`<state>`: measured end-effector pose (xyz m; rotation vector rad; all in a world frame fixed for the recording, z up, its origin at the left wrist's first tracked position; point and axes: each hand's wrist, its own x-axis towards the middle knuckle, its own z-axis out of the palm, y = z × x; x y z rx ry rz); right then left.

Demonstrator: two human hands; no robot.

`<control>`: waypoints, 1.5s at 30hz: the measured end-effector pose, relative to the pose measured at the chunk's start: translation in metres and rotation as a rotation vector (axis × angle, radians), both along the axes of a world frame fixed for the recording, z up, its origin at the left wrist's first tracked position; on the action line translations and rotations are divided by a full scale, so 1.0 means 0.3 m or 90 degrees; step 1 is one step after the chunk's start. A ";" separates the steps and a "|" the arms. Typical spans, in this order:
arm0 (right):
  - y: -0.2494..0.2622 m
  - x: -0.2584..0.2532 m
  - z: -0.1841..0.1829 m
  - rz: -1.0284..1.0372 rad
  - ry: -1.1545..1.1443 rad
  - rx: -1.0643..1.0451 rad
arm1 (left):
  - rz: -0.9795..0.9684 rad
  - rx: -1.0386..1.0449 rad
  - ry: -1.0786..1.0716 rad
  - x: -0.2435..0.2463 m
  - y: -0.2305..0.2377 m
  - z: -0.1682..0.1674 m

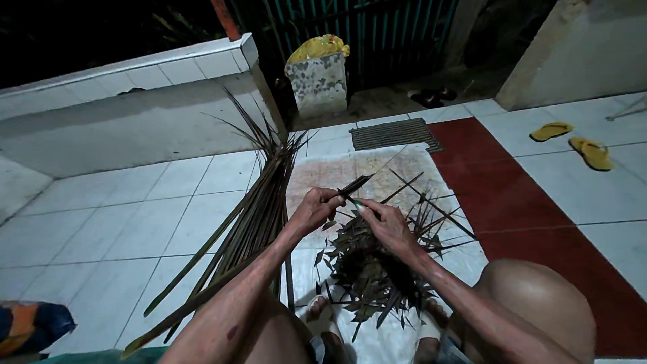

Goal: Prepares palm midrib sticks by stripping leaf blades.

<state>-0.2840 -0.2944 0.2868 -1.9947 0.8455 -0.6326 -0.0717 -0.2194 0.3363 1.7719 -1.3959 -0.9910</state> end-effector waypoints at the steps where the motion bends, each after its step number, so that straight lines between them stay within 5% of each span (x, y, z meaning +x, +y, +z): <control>1: 0.000 0.003 0.004 -0.005 0.008 -0.002 | 0.006 -0.004 -0.017 -0.001 -0.003 -0.002; 18: 0.005 0.066 0.048 -0.063 0.073 0.055 | 0.052 0.010 -0.404 -0.053 -0.008 0.007; 45: -0.153 -0.012 -0.049 -0.230 -0.008 -0.002 | 0.039 0.005 -0.469 -0.064 0.066 0.043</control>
